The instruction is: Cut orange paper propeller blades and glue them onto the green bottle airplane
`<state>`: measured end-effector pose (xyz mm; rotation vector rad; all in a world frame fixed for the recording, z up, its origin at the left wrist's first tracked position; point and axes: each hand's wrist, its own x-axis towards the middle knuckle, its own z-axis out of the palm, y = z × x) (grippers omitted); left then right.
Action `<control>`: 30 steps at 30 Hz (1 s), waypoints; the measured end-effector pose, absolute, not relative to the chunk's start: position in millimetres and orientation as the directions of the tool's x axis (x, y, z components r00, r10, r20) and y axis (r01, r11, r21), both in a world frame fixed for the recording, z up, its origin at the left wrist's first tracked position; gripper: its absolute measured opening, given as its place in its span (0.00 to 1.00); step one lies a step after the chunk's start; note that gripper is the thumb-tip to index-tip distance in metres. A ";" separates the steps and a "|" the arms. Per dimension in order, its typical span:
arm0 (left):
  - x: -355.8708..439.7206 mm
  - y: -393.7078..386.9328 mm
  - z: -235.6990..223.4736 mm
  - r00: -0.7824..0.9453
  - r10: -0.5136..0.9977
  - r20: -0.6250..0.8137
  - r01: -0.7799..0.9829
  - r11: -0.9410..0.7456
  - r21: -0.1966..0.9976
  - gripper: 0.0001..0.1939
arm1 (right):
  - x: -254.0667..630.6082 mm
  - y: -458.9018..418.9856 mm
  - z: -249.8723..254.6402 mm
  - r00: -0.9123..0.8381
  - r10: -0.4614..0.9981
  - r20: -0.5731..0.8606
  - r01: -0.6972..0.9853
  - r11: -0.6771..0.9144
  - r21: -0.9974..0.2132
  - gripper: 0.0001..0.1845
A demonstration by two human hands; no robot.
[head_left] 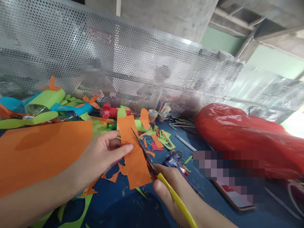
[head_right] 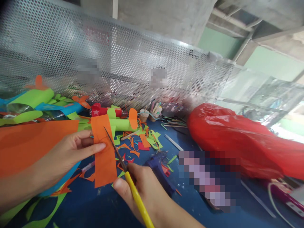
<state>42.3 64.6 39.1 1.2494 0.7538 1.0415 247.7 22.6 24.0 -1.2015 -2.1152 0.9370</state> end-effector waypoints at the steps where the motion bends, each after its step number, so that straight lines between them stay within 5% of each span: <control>1: 42.6 64.8 38.9 0.374 0.924 0.084 -0.215 -0.002 0.977 0.19 | 247.9 22.5 23.5 -0.463 0.880 0.106 0.512 0.363 -0.779 0.38; 17: 43.3 66.2 44.3 0.276 0.958 0.080 -0.180 -0.030 0.983 0.10 | 249.1 22.1 19.5 -0.422 0.900 0.107 0.569 0.354 -0.742 0.37; 30: 38.2 60.7 41.8 0.300 0.953 0.028 -0.213 0.038 0.976 0.15 | 252.2 19.6 16.6 -0.447 0.892 0.070 0.601 0.357 -0.715 0.36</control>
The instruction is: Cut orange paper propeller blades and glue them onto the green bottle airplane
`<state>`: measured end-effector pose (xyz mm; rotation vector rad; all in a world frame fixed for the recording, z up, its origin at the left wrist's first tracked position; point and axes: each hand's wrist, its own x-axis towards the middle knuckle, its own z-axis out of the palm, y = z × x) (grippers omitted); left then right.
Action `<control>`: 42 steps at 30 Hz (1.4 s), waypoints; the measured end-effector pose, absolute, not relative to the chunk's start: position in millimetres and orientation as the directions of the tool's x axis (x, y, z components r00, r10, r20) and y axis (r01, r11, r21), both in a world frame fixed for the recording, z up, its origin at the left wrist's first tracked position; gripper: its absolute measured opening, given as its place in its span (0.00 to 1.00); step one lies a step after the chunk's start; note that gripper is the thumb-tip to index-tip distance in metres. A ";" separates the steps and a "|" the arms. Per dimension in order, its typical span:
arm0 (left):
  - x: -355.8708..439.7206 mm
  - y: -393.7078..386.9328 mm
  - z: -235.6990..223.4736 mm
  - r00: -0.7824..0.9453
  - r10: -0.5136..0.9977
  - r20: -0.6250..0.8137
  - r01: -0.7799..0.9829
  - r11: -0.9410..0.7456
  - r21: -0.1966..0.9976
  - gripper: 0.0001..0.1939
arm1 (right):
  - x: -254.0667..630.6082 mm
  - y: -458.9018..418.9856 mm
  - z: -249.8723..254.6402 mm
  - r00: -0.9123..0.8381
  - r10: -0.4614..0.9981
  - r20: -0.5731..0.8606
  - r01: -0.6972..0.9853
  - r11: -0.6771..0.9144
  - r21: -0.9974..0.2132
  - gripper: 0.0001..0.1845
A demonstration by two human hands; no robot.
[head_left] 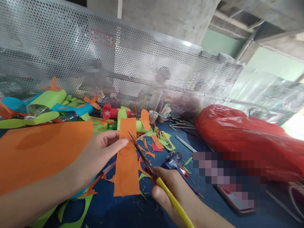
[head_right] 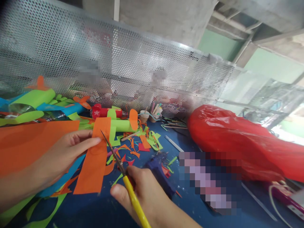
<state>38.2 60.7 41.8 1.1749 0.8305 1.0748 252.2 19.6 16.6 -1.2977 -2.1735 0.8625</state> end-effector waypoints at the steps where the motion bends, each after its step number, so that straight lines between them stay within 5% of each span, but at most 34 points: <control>1: 38.1 60.9 41.7 0.301 0.953 0.031 -0.213 0.035 0.976 0.15 | 252.3 20.1 16.2 -0.449 0.890 0.075 0.602 0.363 -0.711 0.36; 12: 43.8 61.6 43.0 0.308 0.949 0.067 -0.170 -0.014 0.985 0.08 | 249.7 17.9 32.6 -0.605 0.782 0.147 0.457 0.493 -0.741 0.33; 18: 44.2 60.5 42.7 0.308 0.945 0.109 -0.076 -0.090 0.993 0.08 | 245.8 15.7 32.3 -0.614 0.784 0.091 0.367 0.386 -0.846 0.36; 42: 43.6 65.3 37.5 0.348 0.931 0.110 -0.071 -0.091 0.993 0.12 | 246.1 17.6 24.6 -0.558 0.811 0.175 0.363 0.428 -0.827 0.31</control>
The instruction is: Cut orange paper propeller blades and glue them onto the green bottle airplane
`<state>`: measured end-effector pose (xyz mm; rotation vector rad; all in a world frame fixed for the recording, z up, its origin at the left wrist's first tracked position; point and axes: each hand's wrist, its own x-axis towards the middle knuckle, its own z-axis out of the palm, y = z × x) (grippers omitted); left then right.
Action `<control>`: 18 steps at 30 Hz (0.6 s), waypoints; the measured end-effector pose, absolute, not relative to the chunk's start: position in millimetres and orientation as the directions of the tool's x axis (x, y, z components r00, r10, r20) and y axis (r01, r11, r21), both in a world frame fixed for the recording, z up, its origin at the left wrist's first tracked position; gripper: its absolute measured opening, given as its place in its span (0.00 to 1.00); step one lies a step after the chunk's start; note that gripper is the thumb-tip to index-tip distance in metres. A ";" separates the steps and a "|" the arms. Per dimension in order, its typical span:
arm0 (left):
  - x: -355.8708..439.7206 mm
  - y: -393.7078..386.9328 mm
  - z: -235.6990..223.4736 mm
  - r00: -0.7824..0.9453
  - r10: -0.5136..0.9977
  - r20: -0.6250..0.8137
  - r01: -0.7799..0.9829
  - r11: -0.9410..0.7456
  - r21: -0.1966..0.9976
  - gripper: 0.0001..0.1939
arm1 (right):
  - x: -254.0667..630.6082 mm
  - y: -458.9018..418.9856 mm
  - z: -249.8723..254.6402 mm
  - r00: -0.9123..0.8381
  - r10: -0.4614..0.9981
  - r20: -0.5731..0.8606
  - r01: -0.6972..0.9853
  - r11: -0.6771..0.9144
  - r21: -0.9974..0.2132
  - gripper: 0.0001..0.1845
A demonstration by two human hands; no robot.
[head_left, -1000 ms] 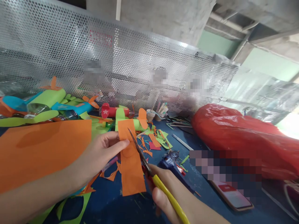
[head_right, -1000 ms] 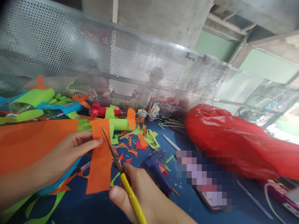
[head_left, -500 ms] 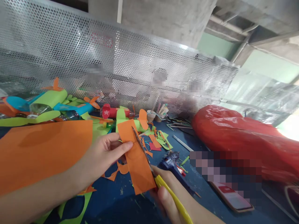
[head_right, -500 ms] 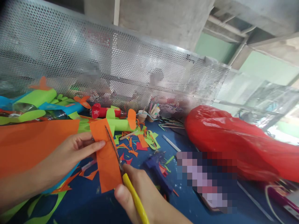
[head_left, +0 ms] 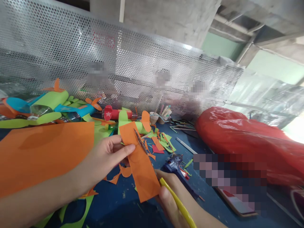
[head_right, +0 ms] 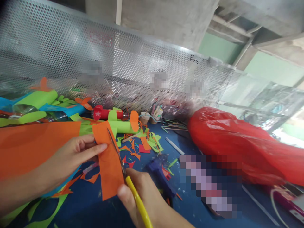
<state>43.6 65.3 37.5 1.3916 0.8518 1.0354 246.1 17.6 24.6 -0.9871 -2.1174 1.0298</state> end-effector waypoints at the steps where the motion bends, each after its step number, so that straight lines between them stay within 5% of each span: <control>1: 43.3 65.1 37.2 0.347 0.931 0.109 -0.066 -0.092 0.994 0.12 | 246.3 17.8 24.0 -0.548 0.819 0.170 0.378 0.424 -0.823 0.32; 18: 43.4 65.3 37.5 0.372 0.924 0.091 -0.087 -0.063 0.994 0.11 | 247.9 20.2 12.7 -0.508 0.846 0.163 0.458 0.425 -0.781 0.36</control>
